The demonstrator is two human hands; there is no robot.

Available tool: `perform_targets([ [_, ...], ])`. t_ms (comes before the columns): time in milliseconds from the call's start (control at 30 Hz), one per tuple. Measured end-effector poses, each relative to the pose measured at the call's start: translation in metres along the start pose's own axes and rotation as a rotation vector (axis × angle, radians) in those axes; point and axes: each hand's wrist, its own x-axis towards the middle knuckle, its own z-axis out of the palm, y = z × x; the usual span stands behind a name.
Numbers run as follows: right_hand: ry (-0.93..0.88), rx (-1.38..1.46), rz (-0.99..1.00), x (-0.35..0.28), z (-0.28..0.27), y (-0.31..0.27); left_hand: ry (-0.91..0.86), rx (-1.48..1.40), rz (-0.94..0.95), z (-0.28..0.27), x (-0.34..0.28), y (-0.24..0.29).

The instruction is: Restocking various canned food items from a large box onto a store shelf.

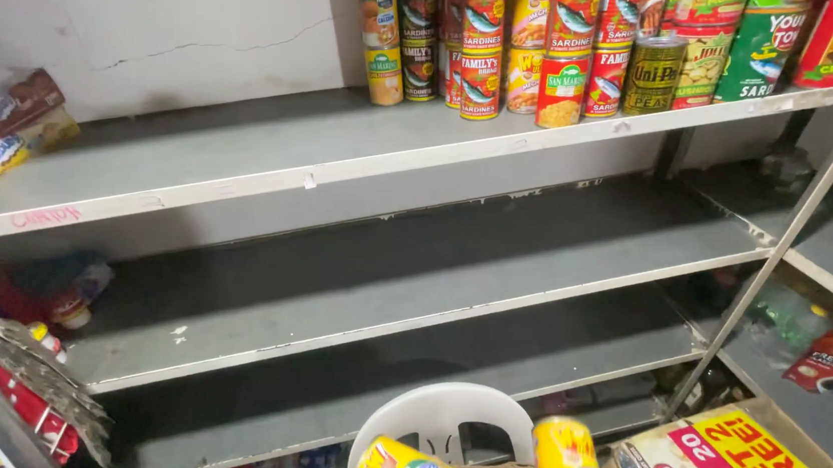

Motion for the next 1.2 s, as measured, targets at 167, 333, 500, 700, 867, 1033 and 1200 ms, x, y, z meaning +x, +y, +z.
perform_targets([
  [167,0.652,-0.095,-0.031,0.042,0.240,-0.105,-0.052,-0.027,0.114,0.101,-0.122,-0.014],
  [333,0.478,-0.384,-0.257,0.087,0.335,-0.153,-0.296,-0.014,0.491,0.196,-0.248,-0.025],
  [500,0.196,-0.768,-0.506,0.147,0.380,-0.191,-0.556,0.098,0.677,0.243,-0.265,-0.004],
  [700,0.116,-1.409,-0.973,0.248,0.395,-0.261,-0.899,0.500,1.064,0.308,-0.260,0.026],
  [867,0.207,-1.717,-1.025,0.323,0.366,-0.277,-0.868,0.697,1.375,0.358,-0.254,0.052],
  [1033,0.369,-1.920,-0.924,0.368,0.337,-0.269,-0.639,0.882,1.882,0.415,-0.223,0.097],
  [1200,0.821,-2.084,-1.140,0.372,0.336,-0.227,-0.283,0.961,2.026,0.471,-0.152,0.149],
])
